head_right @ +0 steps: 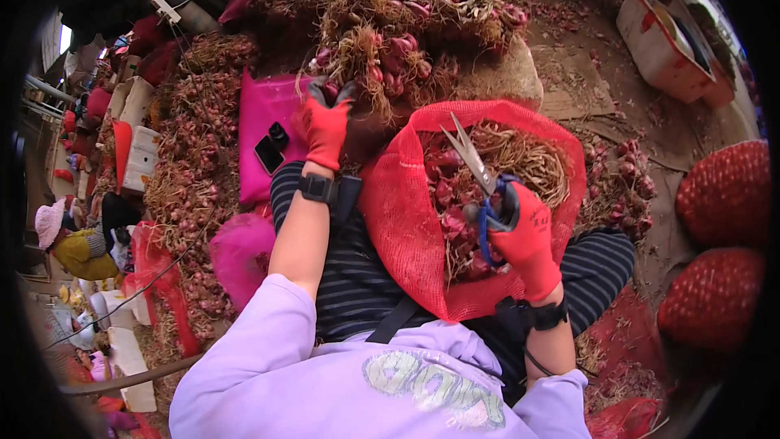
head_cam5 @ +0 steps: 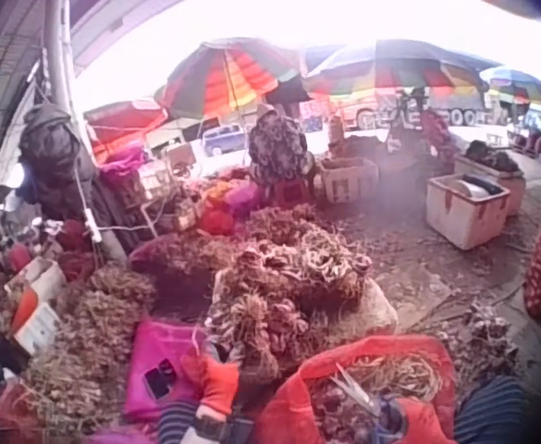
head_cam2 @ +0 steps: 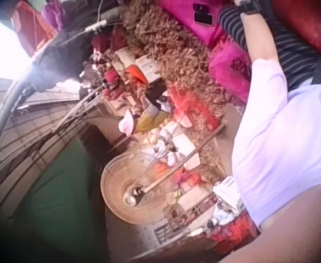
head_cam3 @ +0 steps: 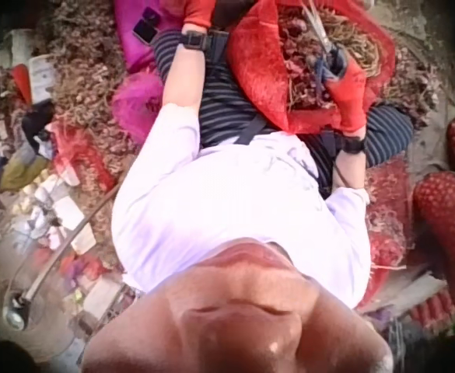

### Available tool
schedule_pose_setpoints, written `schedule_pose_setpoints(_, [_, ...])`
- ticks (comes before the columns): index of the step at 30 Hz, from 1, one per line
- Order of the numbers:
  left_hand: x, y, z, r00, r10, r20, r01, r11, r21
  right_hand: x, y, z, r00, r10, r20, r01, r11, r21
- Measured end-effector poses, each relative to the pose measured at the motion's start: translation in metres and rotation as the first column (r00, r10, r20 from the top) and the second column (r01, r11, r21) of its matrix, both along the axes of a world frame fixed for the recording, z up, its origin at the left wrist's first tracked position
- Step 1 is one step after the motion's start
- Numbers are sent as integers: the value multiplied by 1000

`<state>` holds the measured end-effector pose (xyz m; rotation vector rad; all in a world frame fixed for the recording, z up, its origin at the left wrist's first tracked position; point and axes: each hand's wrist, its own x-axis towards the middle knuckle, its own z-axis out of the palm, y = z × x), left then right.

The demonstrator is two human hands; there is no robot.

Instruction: The recorder is using scissors to trim the roots and stems from small red onions.

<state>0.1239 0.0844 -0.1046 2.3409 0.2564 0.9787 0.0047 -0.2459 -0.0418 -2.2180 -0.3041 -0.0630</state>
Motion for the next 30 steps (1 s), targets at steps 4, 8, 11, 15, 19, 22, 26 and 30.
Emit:
schedule_pose_setpoints(4, [-1, -7, -6, 924, -225, 309, 356, 803, -478, 3, 22, 17, 808, 382, -449, 43, 721, 691])
schedule_pose_setpoints(8, [-15, -15, 38, 970, -157, 187, 237, 791, -564, 31, 51, 32, 730, 514, -450, -124, 748, 652])
schedule_pose_setpoints(11, [-5, 6, 20, 930, -192, 313, 361, 324, -874, 54, 80, 53, 545, 519, -658, -88, 816, 571])
schedule_pose_setpoints(15, [-8, 18, 21, 877, -314, 364, 421, 137, -897, 87, 100, 55, 587, 412, -697, -183, 906, 381])
schedule_pose_setpoints(19, [-12, 21, 31, 864, -382, 327, 417, 180, -891, 108, 111, 52, 536, 417, -734, -267, 909, 321])
schedule_pose_setpoints(22, [-12, 26, 29, 847, -390, 361, 453, 176, -874, 112, 124, 50, 504, 408, -761, -134, 908, 398])
schedule_pose_setpoints(26, [-10, 24, 28, 846, -399, 354, 447, 168, -879, 130, 129, 27, 542, 536, -647, -113, 809, 576])
schedule_pose_setpoints(30, [-7, 31, 18, 831, -427, 356, 459, 166, -873, 138, 145, 22, 509, 419, -752, -35, 883, 468])
